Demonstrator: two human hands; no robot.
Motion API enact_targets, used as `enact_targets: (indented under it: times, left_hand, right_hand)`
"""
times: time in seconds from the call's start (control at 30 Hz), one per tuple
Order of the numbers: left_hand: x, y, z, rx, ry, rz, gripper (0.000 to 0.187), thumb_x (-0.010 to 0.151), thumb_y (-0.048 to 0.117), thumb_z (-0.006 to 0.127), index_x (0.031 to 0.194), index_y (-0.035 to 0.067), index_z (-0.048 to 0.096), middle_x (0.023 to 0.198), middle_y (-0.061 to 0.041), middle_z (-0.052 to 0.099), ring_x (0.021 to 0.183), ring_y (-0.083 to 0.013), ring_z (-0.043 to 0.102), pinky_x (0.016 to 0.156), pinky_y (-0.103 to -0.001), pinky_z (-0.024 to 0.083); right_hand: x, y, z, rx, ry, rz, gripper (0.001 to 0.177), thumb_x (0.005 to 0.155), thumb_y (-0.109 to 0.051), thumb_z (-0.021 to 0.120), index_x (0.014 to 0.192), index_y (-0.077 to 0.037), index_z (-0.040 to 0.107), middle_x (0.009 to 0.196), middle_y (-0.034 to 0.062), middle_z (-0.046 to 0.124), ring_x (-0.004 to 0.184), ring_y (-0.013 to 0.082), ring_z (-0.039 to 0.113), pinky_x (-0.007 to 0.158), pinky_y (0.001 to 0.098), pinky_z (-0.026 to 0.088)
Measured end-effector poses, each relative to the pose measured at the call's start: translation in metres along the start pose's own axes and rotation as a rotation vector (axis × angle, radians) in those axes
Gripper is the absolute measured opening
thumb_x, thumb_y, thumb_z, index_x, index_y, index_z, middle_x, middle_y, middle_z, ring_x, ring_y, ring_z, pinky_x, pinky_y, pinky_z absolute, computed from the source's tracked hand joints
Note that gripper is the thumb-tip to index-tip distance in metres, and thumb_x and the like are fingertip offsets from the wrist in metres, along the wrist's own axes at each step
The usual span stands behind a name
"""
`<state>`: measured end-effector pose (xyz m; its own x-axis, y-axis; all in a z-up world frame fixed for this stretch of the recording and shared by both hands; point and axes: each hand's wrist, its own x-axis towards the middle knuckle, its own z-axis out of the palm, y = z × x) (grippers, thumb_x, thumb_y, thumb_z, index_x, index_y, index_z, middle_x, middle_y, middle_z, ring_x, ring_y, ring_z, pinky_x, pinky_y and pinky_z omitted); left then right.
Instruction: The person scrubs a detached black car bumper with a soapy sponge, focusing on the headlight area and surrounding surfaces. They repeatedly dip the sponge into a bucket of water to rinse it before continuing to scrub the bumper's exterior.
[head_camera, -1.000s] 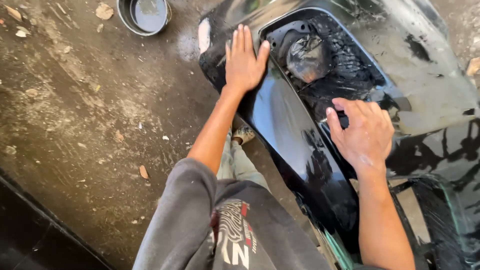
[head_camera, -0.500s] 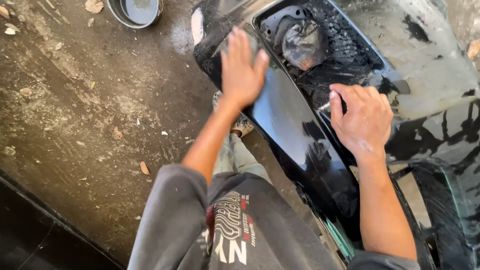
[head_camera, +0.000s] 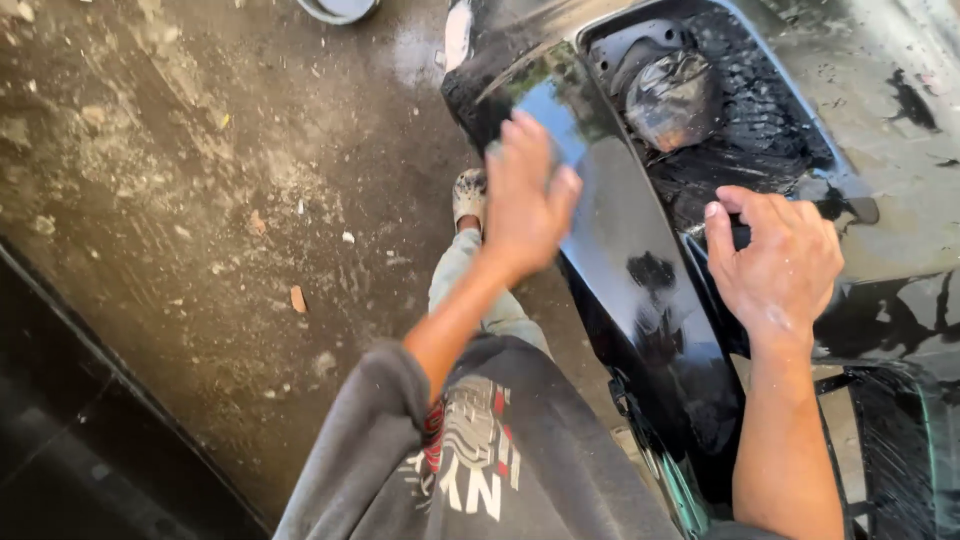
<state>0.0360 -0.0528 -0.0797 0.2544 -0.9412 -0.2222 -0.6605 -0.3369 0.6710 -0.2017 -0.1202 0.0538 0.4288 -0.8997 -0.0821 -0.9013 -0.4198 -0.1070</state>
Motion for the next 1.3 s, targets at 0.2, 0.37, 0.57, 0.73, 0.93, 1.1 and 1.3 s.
enact_targets:
  times: [0.2, 0.37, 0.57, 0.73, 0.93, 1.1, 1.3]
  left_hand:
    - [-0.118, 0.05, -0.019, -0.216, -0.143, 0.4, 0.074, 0.101, 0.037, 0.055, 0.157, -0.003, 0.029, 0.165, -0.028, 0.032, 0.155, -0.0411, 0.032, 0.126, -0.061, 0.022]
    - [0.009, -0.052, -0.013, -0.022, -0.049, 0.101, 0.071, 0.108, 0.036, 0.043, 0.16, -0.006, 0.02, 0.167, -0.03, 0.023, 0.156, -0.0448, 0.024, 0.126, -0.062, 0.017]
    - [-0.093, 0.055, -0.034, -0.166, -0.132, 0.192, 0.074, 0.104, 0.033, 0.047, 0.16, -0.007, 0.021, 0.167, -0.033, 0.025, 0.158, -0.0482, 0.023, 0.127, -0.065, 0.015]
    - [0.002, -0.033, -0.021, -0.162, -0.089, 0.022, 0.077, 0.103, 0.037, 0.039, 0.164, -0.006, 0.016, 0.167, -0.03, 0.025, 0.158, -0.0462, 0.023, 0.129, -0.059, 0.018]
    - [-0.009, 0.016, -0.03, -0.05, -0.008, -0.084, 0.075, 0.107, 0.038, 0.035, 0.162, -0.01, 0.019, 0.166, -0.027, 0.024, 0.16, -0.0428, 0.02, 0.131, -0.058, 0.015]
    - [-0.029, 0.038, -0.025, -0.127, -0.177, 0.24, 0.077, 0.103, 0.048, 0.045, 0.161, -0.001, 0.026, 0.17, -0.025, 0.024, 0.158, -0.0425, 0.026, 0.127, -0.061, 0.018]
    - [0.108, -0.045, 0.03, 0.011, 0.097, 0.094, 0.068, 0.111, 0.042, 0.044, 0.157, -0.007, 0.03, 0.165, -0.029, 0.03, 0.153, -0.0463, 0.029, 0.123, -0.064, 0.022]
  right_hand:
    - [-0.006, 0.008, 0.007, -0.003, 0.009, -0.006, 0.01, 0.11, -0.028, 0.074, 0.108, -0.018, 0.074, 0.102, -0.0006, 0.072, 0.101, 0.0234, 0.065, 0.09, 0.0379, 0.049]
    - [-0.006, 0.005, 0.006, -0.025, -0.01, 0.007, 0.012, 0.109, -0.028, 0.075, 0.106, -0.017, 0.073, 0.104, -0.0028, 0.073, 0.1, 0.0219, 0.066, 0.089, 0.0375, 0.049]
    - [-0.006, 0.002, 0.005, -0.031, -0.01, 0.016, 0.011, 0.107, -0.029, 0.076, 0.107, -0.018, 0.075, 0.104, -0.0033, 0.074, 0.099, 0.0215, 0.066, 0.09, 0.0362, 0.05]
    - [-0.002, 0.003, 0.006, -0.042, 0.018, 0.012, 0.012, 0.106, -0.03, 0.076, 0.11, -0.02, 0.077, 0.103, -0.0026, 0.073, 0.099, 0.0218, 0.067, 0.09, 0.0363, 0.05]
    - [0.003, -0.001, 0.001, -0.026, -0.007, 0.031, 0.014, 0.105, -0.032, 0.076, 0.108, -0.018, 0.077, 0.102, -0.0027, 0.074, 0.097, 0.0223, 0.066, 0.088, 0.037, 0.05]
    - [0.006, -0.006, 0.0, -0.028, -0.008, 0.046, 0.016, 0.106, -0.034, 0.077, 0.108, -0.018, 0.077, 0.099, -0.0006, 0.073, 0.097, 0.0229, 0.066, 0.087, 0.0381, 0.05]
    - [0.011, -0.008, -0.007, -0.005, -0.007, 0.05, 0.016, 0.104, -0.032, 0.076, 0.108, -0.016, 0.077, 0.098, 0.0029, 0.073, 0.094, 0.0251, 0.066, 0.088, 0.0415, 0.05]
